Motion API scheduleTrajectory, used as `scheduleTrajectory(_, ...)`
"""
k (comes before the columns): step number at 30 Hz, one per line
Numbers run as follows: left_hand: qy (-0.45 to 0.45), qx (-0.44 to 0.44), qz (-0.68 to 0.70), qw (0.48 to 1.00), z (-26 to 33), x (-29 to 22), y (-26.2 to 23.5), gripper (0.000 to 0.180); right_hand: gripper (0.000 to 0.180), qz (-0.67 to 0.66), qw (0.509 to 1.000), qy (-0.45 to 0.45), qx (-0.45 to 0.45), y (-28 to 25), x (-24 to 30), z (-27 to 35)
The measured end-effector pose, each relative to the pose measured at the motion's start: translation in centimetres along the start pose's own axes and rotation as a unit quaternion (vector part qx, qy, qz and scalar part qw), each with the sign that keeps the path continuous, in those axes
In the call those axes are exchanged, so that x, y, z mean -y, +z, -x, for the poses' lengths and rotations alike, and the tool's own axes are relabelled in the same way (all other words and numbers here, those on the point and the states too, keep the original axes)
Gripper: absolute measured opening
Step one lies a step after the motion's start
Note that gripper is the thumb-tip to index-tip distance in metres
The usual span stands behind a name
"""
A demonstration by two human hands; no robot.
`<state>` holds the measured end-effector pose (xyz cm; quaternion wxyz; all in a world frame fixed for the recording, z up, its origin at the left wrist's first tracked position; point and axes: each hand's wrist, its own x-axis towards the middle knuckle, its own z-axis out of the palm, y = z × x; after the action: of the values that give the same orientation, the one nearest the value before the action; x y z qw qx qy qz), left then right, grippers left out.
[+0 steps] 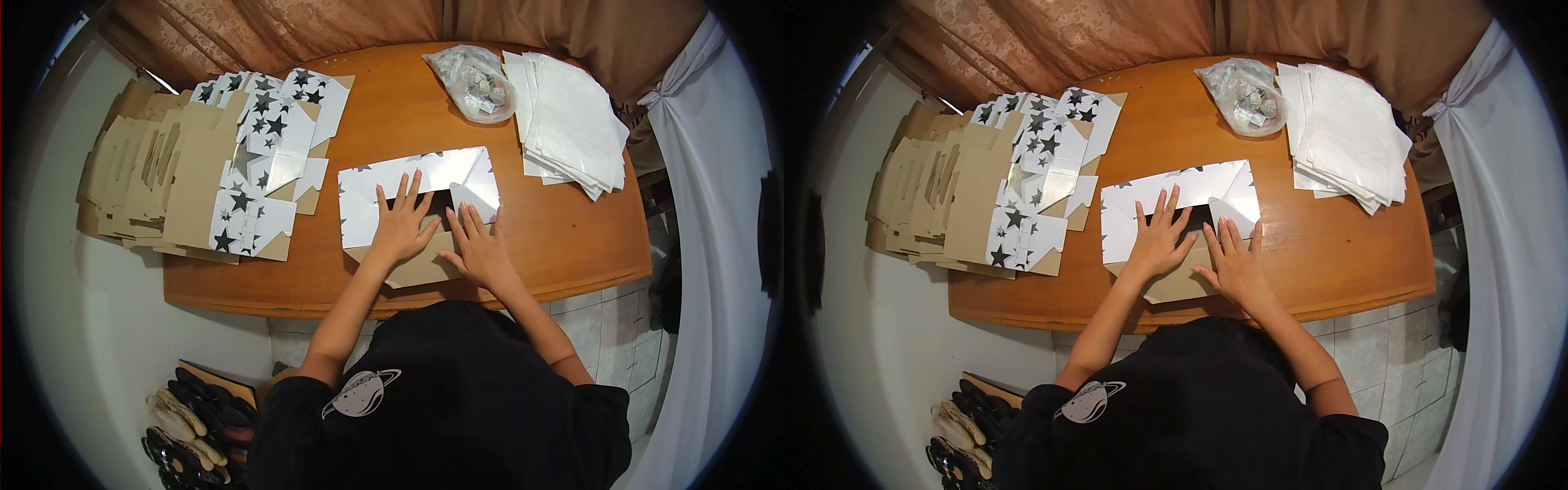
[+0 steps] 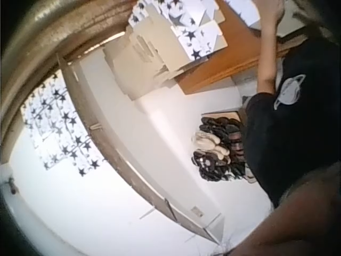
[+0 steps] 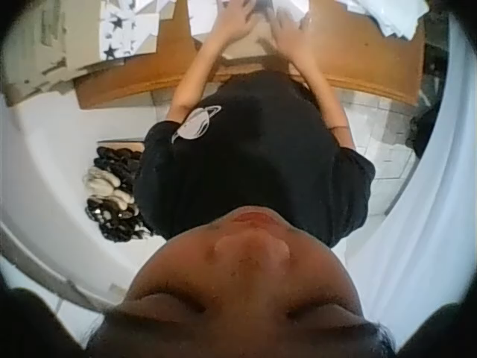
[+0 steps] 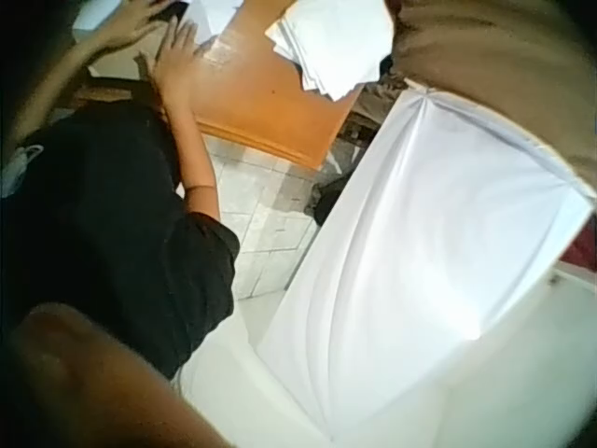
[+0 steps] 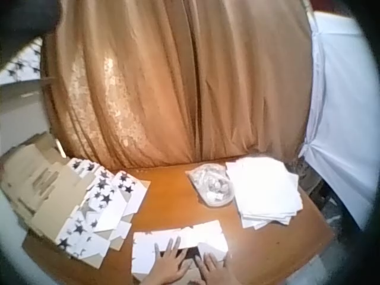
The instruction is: Fold flat cardboard into shoe boxes and line them with tissue paper.
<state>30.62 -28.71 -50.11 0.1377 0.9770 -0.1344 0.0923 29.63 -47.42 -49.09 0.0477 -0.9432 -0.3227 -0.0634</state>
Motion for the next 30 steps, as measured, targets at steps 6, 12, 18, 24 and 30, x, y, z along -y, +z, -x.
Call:
scheduleTrajectory(6, -0.002, -0.009, 0.011, 1.000, 0.2, 0.2, 0.0, 0.057, 0.063, -0.223, 0.965, 0.007, 0.134, -5.4, -1.9, -2.8)
scheduleTrajectory(12, 0.000, 0.006, 0.014, 1.000, 0.1, -0.1, -0.1, 0.057, 0.063, -0.101, 0.993, 0.055, -0.021, -0.4, -2.3, -3.5)
scheduleTrajectory(18, -0.021, 0.026, 0.020, 0.999, 0.3, 0.2, 0.2, 0.058, 0.058, -0.089, 0.995, 0.048, 0.006, 0.6, -2.5, -3.2)
scheduleTrajectory(24, -0.016, 0.038, 0.028, 0.999, 0.0, 0.3, 0.3, 0.058, 0.048, -0.048, 0.998, 0.033, 0.035, 1.1, -2.9, -2.9)
scheduleTrajectory(30, -0.007, -0.031, 0.023, 0.999, 0.3, -0.1, -0.5, 0.054, 0.044, -0.128, 0.992, -0.013, -0.007, 0.0, -3.4, -2.3)
